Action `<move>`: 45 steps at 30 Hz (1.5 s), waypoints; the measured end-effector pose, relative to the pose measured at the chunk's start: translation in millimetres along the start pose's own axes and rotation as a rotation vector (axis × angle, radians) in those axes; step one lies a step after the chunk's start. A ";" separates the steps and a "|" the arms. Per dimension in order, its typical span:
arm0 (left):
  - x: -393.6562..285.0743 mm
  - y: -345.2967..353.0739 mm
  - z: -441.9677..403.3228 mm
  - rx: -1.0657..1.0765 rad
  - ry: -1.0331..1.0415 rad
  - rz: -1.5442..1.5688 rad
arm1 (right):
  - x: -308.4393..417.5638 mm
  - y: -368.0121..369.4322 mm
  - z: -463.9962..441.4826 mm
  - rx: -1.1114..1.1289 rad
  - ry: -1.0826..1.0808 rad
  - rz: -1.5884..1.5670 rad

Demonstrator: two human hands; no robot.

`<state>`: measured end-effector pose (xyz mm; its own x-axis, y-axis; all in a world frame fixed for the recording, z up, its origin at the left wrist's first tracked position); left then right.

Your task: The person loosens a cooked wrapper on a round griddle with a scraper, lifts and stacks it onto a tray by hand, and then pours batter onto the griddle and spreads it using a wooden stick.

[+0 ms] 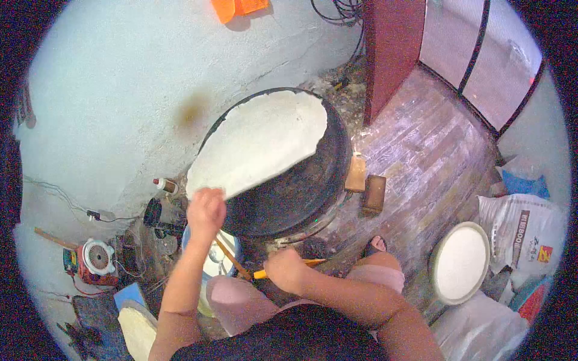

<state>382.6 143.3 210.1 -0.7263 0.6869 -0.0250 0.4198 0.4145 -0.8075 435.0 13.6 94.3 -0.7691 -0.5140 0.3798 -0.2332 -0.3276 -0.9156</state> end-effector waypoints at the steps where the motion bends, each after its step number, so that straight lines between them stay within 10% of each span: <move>1: -2.3 10.3 16.1 0.090 0.047 0.042 | 1.2 -2.9 1.6 -0.034 -0.007 0.020; 6: -4.7 40.1 92.8 0.437 0.165 0.012 | 0.9 -8.9 7.8 -0.148 -0.033 -0.053; 9: 47.7 71.7 130.7 0.516 -0.136 -0.335 | -1.4 -10.8 8.9 -0.127 -0.027 -0.169; 10: 104.6 84.2 154.5 0.490 -0.806 0.053 | -3.8 -13.7 8.6 -0.144 0.006 -0.144; 13: 166.7 124.0 237.1 0.342 -1.813 0.758 | -7.7 -18.8 7.1 -0.221 0.046 -0.171; 15: 154.1 131.8 254.5 0.428 -2.117 1.029 | -11.8 -41.9 11.0 -0.370 0.127 -0.137; 17: 183.5 147.9 263.7 0.230 -2.074 1.150 | -11.2 -57.3 12.0 -0.368 0.134 -0.136; 21: 220.7 47.1 146.5 -0.113 -0.943 0.392 | -22.5 -53.9 1.6 -0.372 0.190 -0.183; 24: 227.8 -29.5 64.7 -0.041 -0.691 0.113 | -41.2 -57.2 -4.9 -0.715 0.186 -0.301; 36: 216.6 -296.9 33.1 -0.022 -0.582 0.342 | -12.4 -248.9 -74.4 -1.187 0.189 -0.197; 39: 231.4 -317.4 71.5 -0.114 -0.519 0.308 | -2.7 -246.8 -117.6 -1.097 -0.025 -0.069; 45: 359.1 -274.6 205.6 -0.015 -1.024 0.345 | 88.6 -247.5 -198.4 -0.760 -0.055 -0.010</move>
<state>-105.3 153.4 301.7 -0.6746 -0.0550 -0.7361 0.6902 0.3066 -0.6554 306.5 206.4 328.3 -0.7387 -0.5594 0.3761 -0.6009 0.2935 -0.7435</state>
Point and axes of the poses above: each hand's wrist, its own z-axis away from the middle knuckle, its own y-axis out of the palm, x = y × z, the point moved 8 cm from there along -z, towards the middle knuckle, and after that the axes turned 8 degrees about -y, right-handed, at the moved point
